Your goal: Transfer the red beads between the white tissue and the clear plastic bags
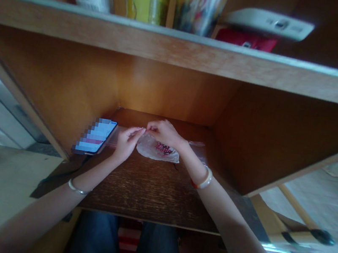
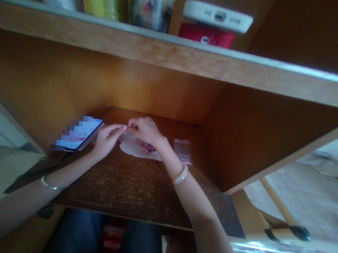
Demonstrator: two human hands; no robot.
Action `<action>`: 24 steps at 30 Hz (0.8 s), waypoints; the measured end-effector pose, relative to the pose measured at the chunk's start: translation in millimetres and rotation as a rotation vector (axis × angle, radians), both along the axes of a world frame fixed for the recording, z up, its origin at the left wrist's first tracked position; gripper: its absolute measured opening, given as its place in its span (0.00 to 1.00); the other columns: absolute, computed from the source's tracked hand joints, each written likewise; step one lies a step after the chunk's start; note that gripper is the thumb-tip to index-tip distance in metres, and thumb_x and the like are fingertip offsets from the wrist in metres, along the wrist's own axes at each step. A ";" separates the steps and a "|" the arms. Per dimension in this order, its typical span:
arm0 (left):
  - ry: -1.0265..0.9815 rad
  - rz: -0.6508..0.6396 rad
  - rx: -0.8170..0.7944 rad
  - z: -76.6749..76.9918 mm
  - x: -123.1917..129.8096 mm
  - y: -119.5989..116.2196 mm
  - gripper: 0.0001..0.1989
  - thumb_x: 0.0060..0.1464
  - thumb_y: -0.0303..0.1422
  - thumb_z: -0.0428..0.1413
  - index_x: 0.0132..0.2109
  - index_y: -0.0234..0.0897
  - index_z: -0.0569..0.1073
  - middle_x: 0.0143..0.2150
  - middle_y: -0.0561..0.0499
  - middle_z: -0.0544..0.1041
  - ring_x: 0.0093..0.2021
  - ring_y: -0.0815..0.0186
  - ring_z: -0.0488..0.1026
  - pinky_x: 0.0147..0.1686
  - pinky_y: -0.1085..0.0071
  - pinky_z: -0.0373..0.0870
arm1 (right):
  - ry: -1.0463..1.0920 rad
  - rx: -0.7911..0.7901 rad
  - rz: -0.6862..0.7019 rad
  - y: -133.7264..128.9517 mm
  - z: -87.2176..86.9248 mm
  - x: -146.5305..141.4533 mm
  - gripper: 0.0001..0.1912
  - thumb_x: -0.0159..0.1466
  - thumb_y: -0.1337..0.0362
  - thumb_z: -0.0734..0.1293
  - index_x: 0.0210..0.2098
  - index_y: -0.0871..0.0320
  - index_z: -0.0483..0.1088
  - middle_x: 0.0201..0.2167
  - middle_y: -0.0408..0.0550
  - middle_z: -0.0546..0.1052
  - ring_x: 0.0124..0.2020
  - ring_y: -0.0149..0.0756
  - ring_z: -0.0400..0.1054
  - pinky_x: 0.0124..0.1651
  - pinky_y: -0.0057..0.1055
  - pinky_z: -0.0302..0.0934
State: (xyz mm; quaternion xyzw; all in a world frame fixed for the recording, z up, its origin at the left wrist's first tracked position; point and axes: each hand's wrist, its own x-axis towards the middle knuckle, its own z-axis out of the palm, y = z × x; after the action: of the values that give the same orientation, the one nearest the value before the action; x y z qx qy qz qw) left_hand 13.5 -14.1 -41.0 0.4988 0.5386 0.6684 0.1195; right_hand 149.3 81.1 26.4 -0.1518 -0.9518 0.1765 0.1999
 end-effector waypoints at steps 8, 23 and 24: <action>0.186 -0.121 0.039 8.7 11.5 -8.1 0.11 0.55 0.39 0.56 0.37 0.38 0.79 0.40 0.47 0.80 0.41 0.61 0.76 0.44 0.67 0.71 | -0.179 -0.375 0.089 3.5 29.2 24.7 0.03 0.54 0.69 0.66 0.28 0.62 0.72 0.23 0.43 0.74 0.24 0.26 0.64 0.27 0.24 0.54; -0.108 -0.532 -0.268 11.5 108.6 50.7 0.07 0.56 0.31 0.55 0.37 0.32 0.76 0.33 0.47 0.80 0.27 0.69 0.75 0.28 0.75 0.69 | -0.579 -0.550 -0.329 68.3 57.7 109.5 0.11 0.48 0.68 0.72 0.32 0.62 0.76 0.23 0.46 0.78 0.31 0.35 0.74 0.31 0.24 0.63; -0.143 -0.555 -0.314 11.4 113.5 58.7 0.07 0.57 0.29 0.54 0.36 0.31 0.75 0.32 0.46 0.80 0.26 0.70 0.75 0.28 0.75 0.69 | -0.601 -0.561 -0.378 74.8 55.3 114.7 0.11 0.49 0.68 0.73 0.33 0.62 0.76 0.24 0.47 0.78 0.32 0.35 0.74 0.32 0.24 0.63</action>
State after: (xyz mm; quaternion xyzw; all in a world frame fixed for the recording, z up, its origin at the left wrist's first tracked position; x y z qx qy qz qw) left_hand 127.1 44.6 -29.7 0.5538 0.4689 0.5526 0.4100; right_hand 263.9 155.9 81.7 -0.4158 -0.8385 0.3360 -0.1054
